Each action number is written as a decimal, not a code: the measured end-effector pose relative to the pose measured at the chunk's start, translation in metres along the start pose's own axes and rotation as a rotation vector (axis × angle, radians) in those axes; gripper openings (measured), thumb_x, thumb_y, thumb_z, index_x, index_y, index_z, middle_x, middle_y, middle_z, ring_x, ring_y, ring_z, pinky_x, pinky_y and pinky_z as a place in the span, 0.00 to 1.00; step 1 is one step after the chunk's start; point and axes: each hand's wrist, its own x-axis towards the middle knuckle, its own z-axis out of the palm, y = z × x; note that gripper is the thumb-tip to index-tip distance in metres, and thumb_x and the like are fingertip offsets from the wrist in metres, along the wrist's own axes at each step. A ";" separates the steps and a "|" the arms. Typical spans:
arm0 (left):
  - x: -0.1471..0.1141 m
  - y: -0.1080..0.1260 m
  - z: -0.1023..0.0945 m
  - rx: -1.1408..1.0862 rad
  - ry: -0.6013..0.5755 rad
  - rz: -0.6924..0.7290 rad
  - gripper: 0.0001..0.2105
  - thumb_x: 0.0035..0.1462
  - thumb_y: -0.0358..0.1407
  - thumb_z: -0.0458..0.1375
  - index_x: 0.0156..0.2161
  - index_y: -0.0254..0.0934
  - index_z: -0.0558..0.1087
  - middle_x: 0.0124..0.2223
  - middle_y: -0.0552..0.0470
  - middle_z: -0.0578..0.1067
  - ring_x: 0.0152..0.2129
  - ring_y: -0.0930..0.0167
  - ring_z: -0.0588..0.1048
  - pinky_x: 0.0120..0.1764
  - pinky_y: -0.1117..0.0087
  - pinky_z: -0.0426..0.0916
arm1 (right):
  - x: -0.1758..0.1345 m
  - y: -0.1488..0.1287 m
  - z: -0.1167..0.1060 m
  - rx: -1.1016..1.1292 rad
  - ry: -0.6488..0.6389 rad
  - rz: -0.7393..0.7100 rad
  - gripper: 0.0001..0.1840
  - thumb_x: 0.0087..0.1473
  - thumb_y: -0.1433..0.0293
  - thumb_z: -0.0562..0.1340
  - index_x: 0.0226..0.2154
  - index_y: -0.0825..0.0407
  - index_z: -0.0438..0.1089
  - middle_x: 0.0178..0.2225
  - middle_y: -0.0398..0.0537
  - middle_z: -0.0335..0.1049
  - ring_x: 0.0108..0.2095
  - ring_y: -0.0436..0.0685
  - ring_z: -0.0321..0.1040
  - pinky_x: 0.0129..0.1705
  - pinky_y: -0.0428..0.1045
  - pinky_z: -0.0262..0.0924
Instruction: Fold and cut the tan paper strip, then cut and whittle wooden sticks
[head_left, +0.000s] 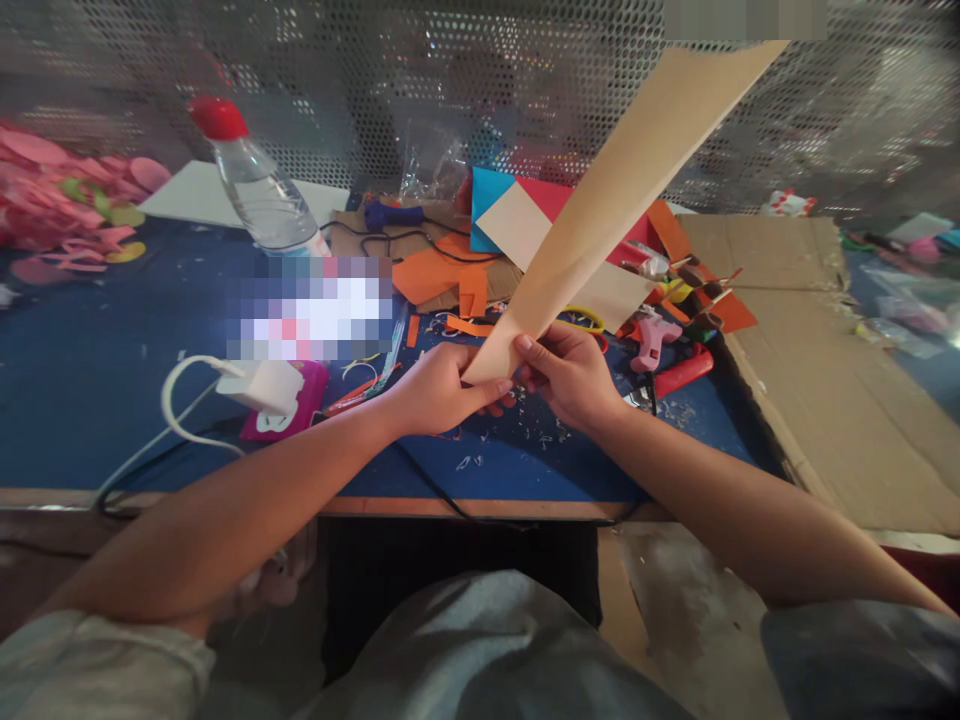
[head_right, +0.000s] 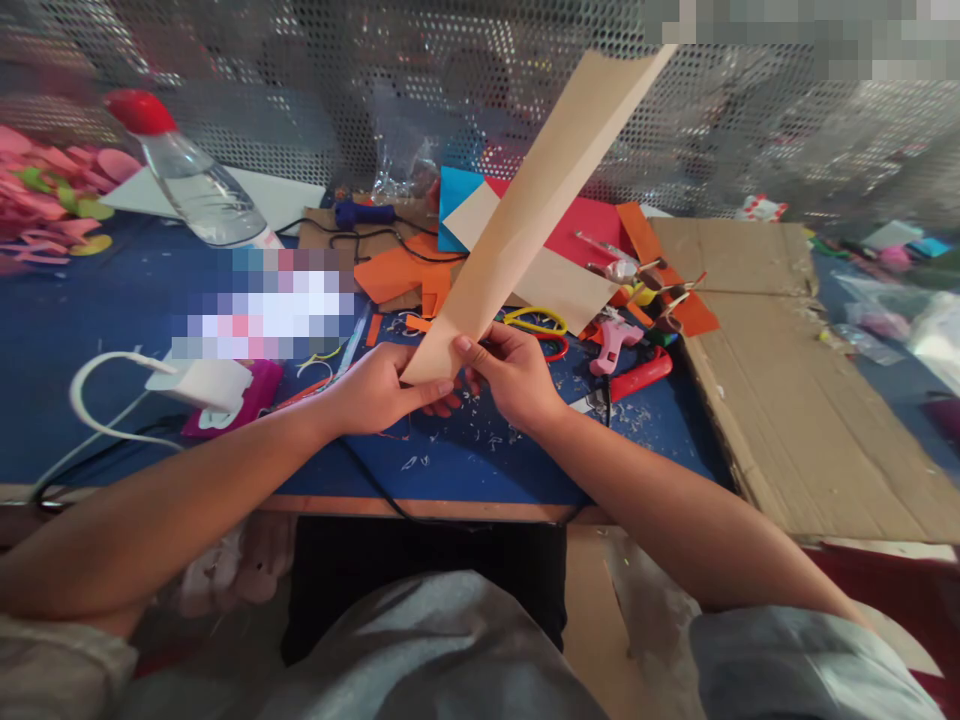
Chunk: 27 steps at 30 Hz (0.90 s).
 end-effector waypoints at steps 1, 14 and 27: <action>0.000 0.001 0.000 -0.004 -0.010 0.005 0.17 0.65 0.45 0.66 0.48 0.31 0.81 0.41 0.41 0.87 0.33 0.66 0.86 0.36 0.69 0.82 | 0.000 0.000 0.000 -0.015 -0.009 -0.002 0.27 0.47 0.46 0.79 0.29 0.49 0.74 0.20 0.37 0.67 0.18 0.47 0.60 0.20 0.47 0.56; -0.003 0.005 -0.003 0.399 0.265 0.238 0.20 0.73 0.46 0.54 0.38 0.34 0.82 0.33 0.49 0.82 0.30 0.71 0.76 0.32 0.71 0.67 | -0.006 -0.005 0.000 -0.169 -0.077 -0.040 0.25 0.48 0.46 0.79 0.29 0.48 0.75 0.19 0.38 0.67 0.18 0.49 0.60 0.19 0.48 0.54; -0.007 0.009 0.001 0.325 0.079 0.174 0.20 0.75 0.47 0.53 0.44 0.37 0.84 0.36 0.50 0.84 0.30 0.71 0.77 0.33 0.71 0.67 | -0.005 0.003 -0.002 -0.070 0.015 -0.042 0.23 0.47 0.48 0.80 0.32 0.47 0.77 0.22 0.40 0.69 0.18 0.49 0.59 0.17 0.48 0.55</action>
